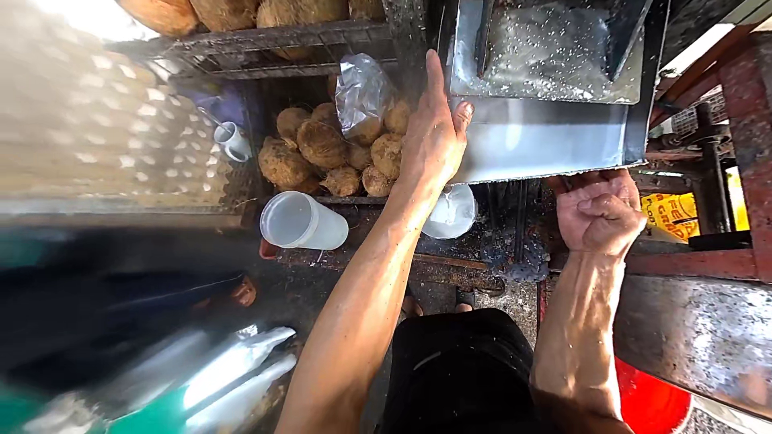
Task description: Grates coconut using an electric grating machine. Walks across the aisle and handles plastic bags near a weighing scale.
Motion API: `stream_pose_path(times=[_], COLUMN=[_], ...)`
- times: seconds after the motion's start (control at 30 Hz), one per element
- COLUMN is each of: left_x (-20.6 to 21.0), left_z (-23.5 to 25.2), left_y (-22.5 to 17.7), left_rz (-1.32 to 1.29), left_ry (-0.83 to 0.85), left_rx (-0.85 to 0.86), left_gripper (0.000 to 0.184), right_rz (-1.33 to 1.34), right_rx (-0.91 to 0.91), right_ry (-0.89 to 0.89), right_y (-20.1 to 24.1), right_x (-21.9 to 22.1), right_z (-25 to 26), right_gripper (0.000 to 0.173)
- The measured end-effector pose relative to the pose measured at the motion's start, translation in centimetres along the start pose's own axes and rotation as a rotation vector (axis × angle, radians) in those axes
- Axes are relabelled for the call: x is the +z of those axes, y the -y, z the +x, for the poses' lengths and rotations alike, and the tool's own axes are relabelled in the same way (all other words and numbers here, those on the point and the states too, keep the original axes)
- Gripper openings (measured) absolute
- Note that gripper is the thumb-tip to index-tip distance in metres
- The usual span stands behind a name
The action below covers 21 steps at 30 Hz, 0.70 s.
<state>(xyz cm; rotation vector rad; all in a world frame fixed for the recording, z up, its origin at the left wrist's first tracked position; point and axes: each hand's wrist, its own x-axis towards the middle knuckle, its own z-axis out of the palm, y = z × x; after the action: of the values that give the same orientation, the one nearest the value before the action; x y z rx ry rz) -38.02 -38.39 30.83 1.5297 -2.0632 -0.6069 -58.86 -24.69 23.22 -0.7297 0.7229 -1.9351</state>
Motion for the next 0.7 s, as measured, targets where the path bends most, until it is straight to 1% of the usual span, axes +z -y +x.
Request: stream_pose_path(times=[0.13,0.53,0.7], left_x=[0.0,-0.03,0.0], left_z=[0.1,-0.03,-0.07], left_y=[0.07,-0.07,-0.07], left_rz=[0.001,-0.003,0.012], left_ry=[-0.012,-0.009,-0.003], left_rx=[0.016,-0.013,-0.023], left_gripper=[0.079,0.08,0.078], right_rz=[-0.002,0.032,0.035], right_rx=[-0.005,0.011,0.022], right_ry=[0.016,0.034,0.051], right_y=[-0.11,-0.2,-0.14], right_x=[-0.03,-0.31,-0.5], right_z=[0.08,-0.07,-0.11], right_gripper=[0.063,0.06,0.061])
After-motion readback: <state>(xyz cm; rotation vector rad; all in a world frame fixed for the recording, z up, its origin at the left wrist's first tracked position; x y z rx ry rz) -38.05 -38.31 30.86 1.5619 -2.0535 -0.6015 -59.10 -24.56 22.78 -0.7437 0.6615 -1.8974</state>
